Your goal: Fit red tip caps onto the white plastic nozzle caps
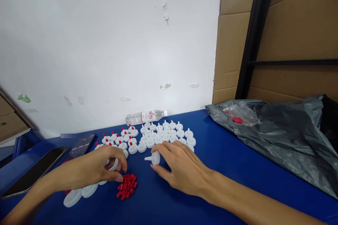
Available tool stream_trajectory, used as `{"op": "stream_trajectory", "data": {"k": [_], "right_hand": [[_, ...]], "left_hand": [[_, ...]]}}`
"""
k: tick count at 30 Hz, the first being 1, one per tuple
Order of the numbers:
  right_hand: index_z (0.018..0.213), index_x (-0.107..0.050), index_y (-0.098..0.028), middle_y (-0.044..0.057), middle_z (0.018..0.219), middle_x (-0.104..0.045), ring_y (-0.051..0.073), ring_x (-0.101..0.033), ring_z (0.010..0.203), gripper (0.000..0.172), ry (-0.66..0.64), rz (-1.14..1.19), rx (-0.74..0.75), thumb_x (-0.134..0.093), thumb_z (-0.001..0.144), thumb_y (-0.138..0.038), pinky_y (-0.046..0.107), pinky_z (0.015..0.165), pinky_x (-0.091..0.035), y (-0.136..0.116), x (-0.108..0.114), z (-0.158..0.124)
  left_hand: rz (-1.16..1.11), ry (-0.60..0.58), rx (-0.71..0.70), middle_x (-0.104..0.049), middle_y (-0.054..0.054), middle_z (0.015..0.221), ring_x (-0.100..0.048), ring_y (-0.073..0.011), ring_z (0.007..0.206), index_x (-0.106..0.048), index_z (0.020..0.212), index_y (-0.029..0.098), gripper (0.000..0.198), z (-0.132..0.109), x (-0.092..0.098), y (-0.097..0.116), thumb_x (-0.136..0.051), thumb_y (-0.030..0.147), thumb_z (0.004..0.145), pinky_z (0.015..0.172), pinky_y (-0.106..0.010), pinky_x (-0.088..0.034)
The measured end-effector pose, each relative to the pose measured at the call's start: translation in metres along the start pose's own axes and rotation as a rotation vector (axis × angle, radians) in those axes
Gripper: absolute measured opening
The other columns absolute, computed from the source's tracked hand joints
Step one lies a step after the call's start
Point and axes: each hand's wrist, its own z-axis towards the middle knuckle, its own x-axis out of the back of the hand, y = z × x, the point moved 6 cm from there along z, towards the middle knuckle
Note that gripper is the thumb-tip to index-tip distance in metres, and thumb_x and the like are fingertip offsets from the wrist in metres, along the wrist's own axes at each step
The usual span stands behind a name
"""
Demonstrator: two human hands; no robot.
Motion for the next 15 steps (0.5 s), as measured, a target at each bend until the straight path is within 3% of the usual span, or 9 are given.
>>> {"op": "stream_trajectory", "data": {"k": [8, 15], "right_hand": [[0.122, -0.059, -0.025, 0.003, 0.111, -0.071, 0.024, -0.066, 0.096, 0.030, -0.003, 0.002, -0.005, -0.068, 0.095, -0.030, 0.040, 0.085, -0.052, 0.002, -0.001, 0.001], [0.124, -0.058, -0.026, 0.002, 0.118, -0.072, 0.024, -0.068, 0.100, 0.031, 0.023, 0.034, 0.008, -0.068, 0.095, -0.030, 0.040, 0.089, -0.052, 0.001, -0.002, -0.001]], "left_hand": [[-0.012, -0.101, -0.033, -0.071, 0.002, 0.089, -0.060, -0.0169, 0.077, -0.076, 0.086, 0.028, 0.008, 0.003, -0.009, 0.006, -0.069, 0.030, 0.087, 0.062, -0.025, -0.041], [-0.057, 0.086, -0.021, -0.069, 0.002, 0.081, -0.059, -0.0153, 0.070, -0.074, 0.092, 0.027, 0.020, 0.001, 0.013, 0.028, -0.061, 0.041, 0.096, 0.062, -0.025, -0.041]]}}
